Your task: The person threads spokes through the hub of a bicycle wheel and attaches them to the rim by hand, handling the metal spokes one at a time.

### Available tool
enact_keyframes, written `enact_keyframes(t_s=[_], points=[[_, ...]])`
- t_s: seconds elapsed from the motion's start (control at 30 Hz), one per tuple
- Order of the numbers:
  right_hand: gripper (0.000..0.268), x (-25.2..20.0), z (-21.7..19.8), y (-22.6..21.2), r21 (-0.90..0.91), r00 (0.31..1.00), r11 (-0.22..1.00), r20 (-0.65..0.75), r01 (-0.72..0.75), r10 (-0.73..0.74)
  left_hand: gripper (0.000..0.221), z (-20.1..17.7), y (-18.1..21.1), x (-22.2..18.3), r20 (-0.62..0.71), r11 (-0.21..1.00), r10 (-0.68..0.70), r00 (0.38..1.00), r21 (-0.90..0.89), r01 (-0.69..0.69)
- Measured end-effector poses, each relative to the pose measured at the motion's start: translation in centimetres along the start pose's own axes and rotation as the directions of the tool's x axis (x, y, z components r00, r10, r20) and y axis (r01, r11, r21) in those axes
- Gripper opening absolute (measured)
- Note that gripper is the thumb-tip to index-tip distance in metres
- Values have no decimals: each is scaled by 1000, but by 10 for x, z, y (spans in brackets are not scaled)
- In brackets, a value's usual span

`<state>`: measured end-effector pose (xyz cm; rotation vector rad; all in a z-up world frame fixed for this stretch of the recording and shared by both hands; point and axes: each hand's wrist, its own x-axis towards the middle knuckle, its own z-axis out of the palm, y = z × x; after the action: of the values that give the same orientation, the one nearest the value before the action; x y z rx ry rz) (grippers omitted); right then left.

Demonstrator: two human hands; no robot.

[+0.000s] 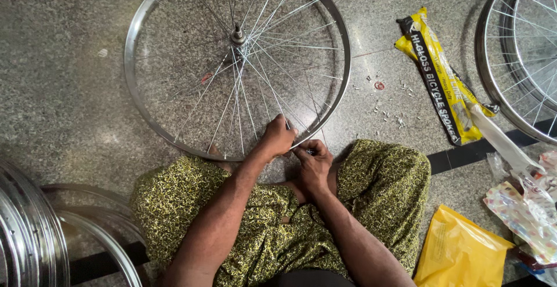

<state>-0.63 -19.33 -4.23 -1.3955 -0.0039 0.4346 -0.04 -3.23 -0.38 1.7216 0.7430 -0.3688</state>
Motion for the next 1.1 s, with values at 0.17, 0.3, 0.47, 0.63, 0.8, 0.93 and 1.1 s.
enact_keyframes(t_s=[0.17, 0.3, 0.47, 0.63, 0.8, 0.93, 1.1], points=[[23, 2, 6, -5, -149, 997, 989, -73, 5, -16, 24, 4, -5, 7, -31, 998, 51, 998, 47, -50], [28, 4, 11, -28, -224, 988, 969, -136, -100, 70, 23, 4, -4, 2, -90, 999, 37, 995, -29, -40], [18, 15, 9, -40, -191, 975, 956, -54, -221, 214, 19, 5, 7, -23, -160, 972, 221, 962, -44, -230], [12, 26, 5, -34, -169, 956, 942, -5, -290, 293, 24, -23, 29, -15, 257, 873, -45, 965, 479, -86], [10, 27, 5, -39, -224, 941, 918, 9, -328, 339, 34, -27, 22, 1, 316, 802, -20, 948, 572, -174], [11, 25, 6, -41, -163, 931, 920, 25, -355, 364, 20, -28, 15, -1, 349, 845, -39, 936, 512, -156], [10, 24, 9, -45, -224, 927, 904, 7, -364, 375, 33, -29, 13, 2, 333, 829, 7, 943, 525, -191]])
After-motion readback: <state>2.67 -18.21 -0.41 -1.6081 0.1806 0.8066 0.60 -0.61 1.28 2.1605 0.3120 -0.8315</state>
